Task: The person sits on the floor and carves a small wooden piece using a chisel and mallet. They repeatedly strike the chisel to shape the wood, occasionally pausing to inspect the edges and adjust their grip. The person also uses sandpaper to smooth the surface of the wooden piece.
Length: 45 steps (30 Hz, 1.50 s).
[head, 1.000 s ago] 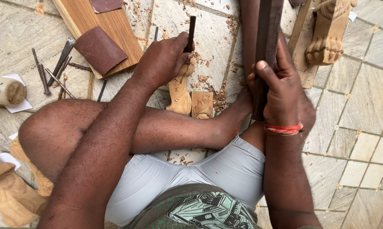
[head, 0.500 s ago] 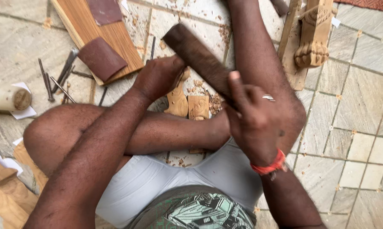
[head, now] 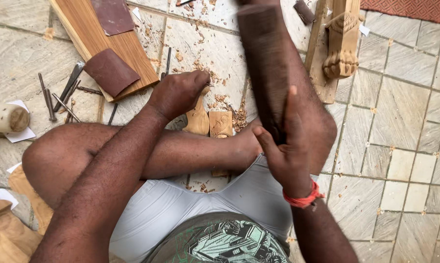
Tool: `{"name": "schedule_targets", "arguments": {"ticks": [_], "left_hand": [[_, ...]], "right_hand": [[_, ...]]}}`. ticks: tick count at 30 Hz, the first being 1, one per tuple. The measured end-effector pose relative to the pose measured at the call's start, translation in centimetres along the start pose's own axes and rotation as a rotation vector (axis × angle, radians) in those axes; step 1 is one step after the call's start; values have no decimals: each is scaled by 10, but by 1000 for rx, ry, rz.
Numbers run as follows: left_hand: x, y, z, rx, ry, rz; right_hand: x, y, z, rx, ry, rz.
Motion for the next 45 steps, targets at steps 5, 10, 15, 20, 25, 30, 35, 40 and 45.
{"name": "schedule_targets", "arguments": {"ticks": [5, 10, 15, 20, 25, 30, 35, 40, 45], "left_hand": [[12, 3, 2, -189, -135, -35], [37, 10, -10, -282, -132, 3], [20, 57, 22, -693, -231, -106], [-1, 70, 30, -567, -113, -562], [1, 43, 25, -559, 148, -597], [-7, 31, 43, -435, 169, -390], [-2, 33, 44, -376, 182, -371], [-4, 28, 49, -316, 148, -306], [-8, 21, 49, -336, 172, -244]], "right_hand": [[23, -43, -23, 551, -59, 634], [48, -76, -59, 933, -133, 908], [62, -79, -58, 935, -88, 938], [73, -85, -56, 976, -70, 936], [82, -93, -58, 954, -31, 932], [81, -91, -54, 951, -3, 927], [48, -77, -27, 782, 72, 749], [14, -71, 55, 236, 161, 404], [12, -84, 118, 65, 483, -300]]}}
Point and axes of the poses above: each hand's wrist, its own z-axis towards the middle knuckle, its own x-axis out of the palm, y = z × x, the point moved 6 cm from there along z, towards the middle knuckle, and after that the axes turned 7 degrees about -x, right-handed, at the moved point
